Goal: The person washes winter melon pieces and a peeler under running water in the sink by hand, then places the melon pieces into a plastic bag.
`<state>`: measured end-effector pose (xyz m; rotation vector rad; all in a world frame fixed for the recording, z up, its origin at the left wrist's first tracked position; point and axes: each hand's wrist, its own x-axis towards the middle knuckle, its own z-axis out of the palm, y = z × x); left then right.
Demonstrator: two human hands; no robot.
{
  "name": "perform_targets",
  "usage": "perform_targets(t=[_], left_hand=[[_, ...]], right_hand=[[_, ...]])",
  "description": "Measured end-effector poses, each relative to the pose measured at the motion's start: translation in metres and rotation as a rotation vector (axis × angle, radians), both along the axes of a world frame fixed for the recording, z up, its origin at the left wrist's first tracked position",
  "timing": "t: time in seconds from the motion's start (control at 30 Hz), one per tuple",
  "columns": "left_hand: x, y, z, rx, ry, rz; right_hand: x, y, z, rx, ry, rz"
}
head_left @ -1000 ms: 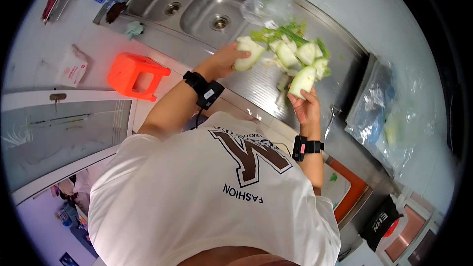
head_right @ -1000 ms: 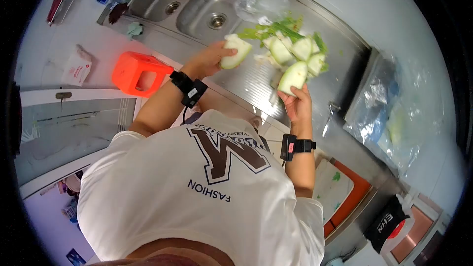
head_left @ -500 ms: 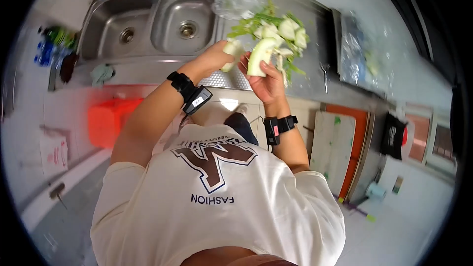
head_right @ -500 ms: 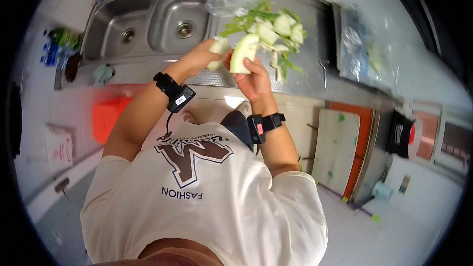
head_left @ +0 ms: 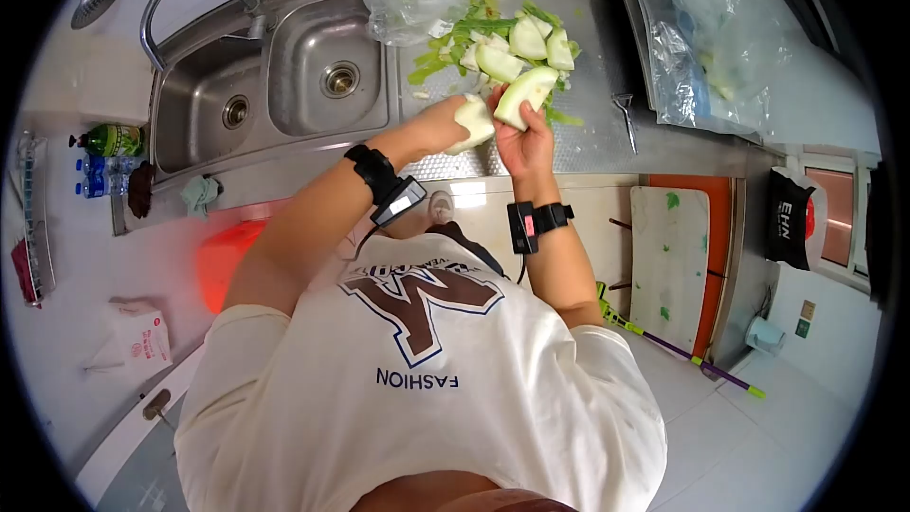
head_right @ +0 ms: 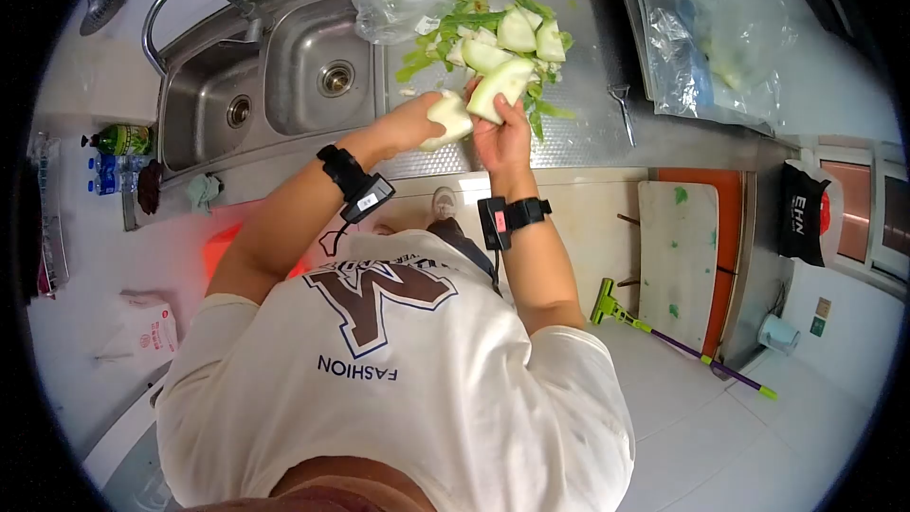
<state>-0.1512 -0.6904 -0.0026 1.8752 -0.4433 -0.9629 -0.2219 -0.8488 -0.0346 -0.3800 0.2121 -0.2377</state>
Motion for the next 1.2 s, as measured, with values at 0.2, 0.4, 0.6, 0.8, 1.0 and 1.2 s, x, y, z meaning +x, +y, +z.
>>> perform_targets(t=[0.2,0.4,0.6,0.8,1.0,1.2], left_hand=[[0.022,0.000,-0.024,-0.061,0.157,0.210],[0.035,0.010,-0.018,-0.207,0.312,0.334],[0.037,0.029,-0.016,-0.298,0.437,0.531],[0.039,0.076,-0.021,-0.477,0.482,0.604],[0.051,0.145,-0.012,-0.627,0.499,0.733],[0.080,0.249,-0.016,-0.873,0.608,0.815]], right_hand=[[0.014,-0.050,-0.014,0.013,0.075,0.001],[0.017,-0.063,-0.028,-0.067,0.216,0.148],[0.021,-0.060,-0.027,-0.147,0.297,0.223],[0.031,-0.022,-0.008,-0.164,0.208,0.392],[0.063,0.052,0.009,-0.190,0.172,0.544],[0.106,0.168,0.011,-0.261,0.251,0.657]])
